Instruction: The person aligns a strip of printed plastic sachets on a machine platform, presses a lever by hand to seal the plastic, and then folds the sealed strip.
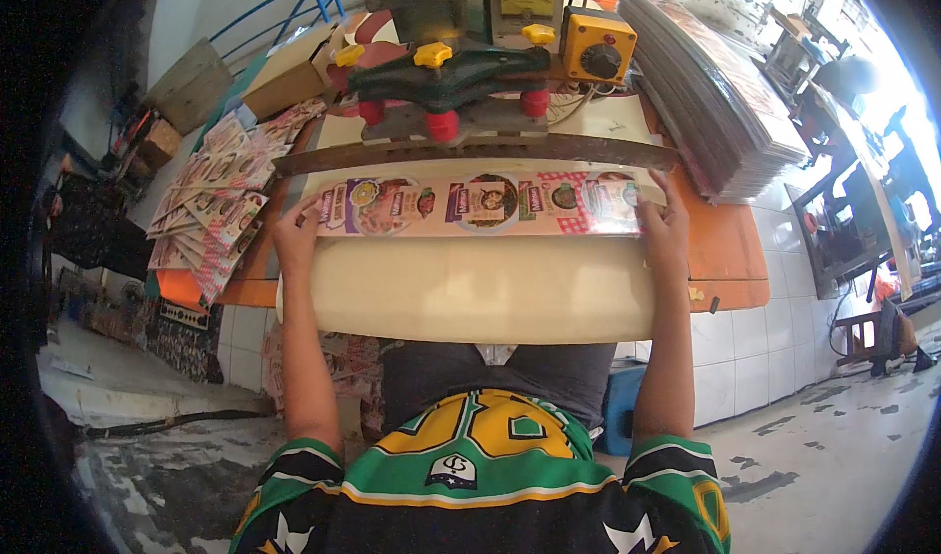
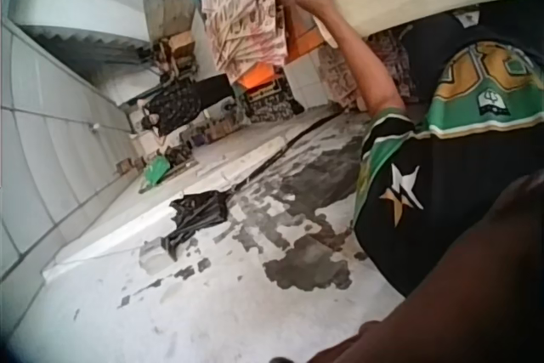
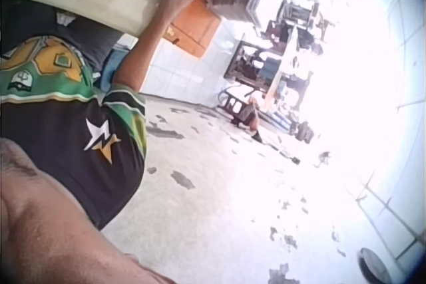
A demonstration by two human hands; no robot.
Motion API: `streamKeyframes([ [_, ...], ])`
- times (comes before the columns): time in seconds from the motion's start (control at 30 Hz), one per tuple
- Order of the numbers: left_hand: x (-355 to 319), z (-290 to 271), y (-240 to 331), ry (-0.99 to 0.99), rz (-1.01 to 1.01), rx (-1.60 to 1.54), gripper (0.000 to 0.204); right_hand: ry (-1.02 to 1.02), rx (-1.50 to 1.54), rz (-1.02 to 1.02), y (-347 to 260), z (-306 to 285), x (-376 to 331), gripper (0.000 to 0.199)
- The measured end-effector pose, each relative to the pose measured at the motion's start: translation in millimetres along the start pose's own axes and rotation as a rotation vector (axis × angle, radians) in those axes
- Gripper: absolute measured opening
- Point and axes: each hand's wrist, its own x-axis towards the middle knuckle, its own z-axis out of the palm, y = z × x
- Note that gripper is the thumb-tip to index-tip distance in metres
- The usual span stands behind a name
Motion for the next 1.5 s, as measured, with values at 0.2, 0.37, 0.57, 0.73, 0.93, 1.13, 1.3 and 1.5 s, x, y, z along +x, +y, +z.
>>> streamKeyframes([
  [0.2,-8.5,-5.5,8.5,0.024,0.004,0.003,0.042,0.027,0.172,0.095,-15.0,-5.3,-3.1,0.049],
  [0.37,-37.9,-14.7,19.2,0.081,-0.038,-0.184,0.052,-0.225,0.297,0.308,-31.3,-24.0,-28.3,0.040],
  [0.57,-69.5,-34.6,38.9,0.196,-0.165,-0.587,0.052,-0.178,0.376,0.171,-45.5,-30.3,-55.5,0.036],
  [0.73,-87.5,-54.2,16.4,0.133,-0.288,-0.865,0.030,-0.162,0.414,0.062,-59.5,-29.5,-62.0,0.033],
  [0.93,-105.3,-78.3,-16.2,-0.067,-0.297,-0.827,0.018,-0.043,0.435,-0.027,-79.7,-19.4,-70.6,0.025],
  [1.13,-121.9,-105.3,-10.5,-0.191,-0.355,-0.790,0.024,-0.017,0.361,-0.069,-89.4,-12.8,-84.5,0.023],
  [1.3,-111.2,-122.1,22.7,-0.153,-0.222,-0.313,0.030,-0.153,0.146,-0.061,-107.6,14.1,-96.9,0.024],
  [1.5,-106.1,-87.1,127.3,-0.231,0.051,-0.453,0.030,-0.344,0.022,-0.044,-140.6,69.3,-116.7,0.025],
])
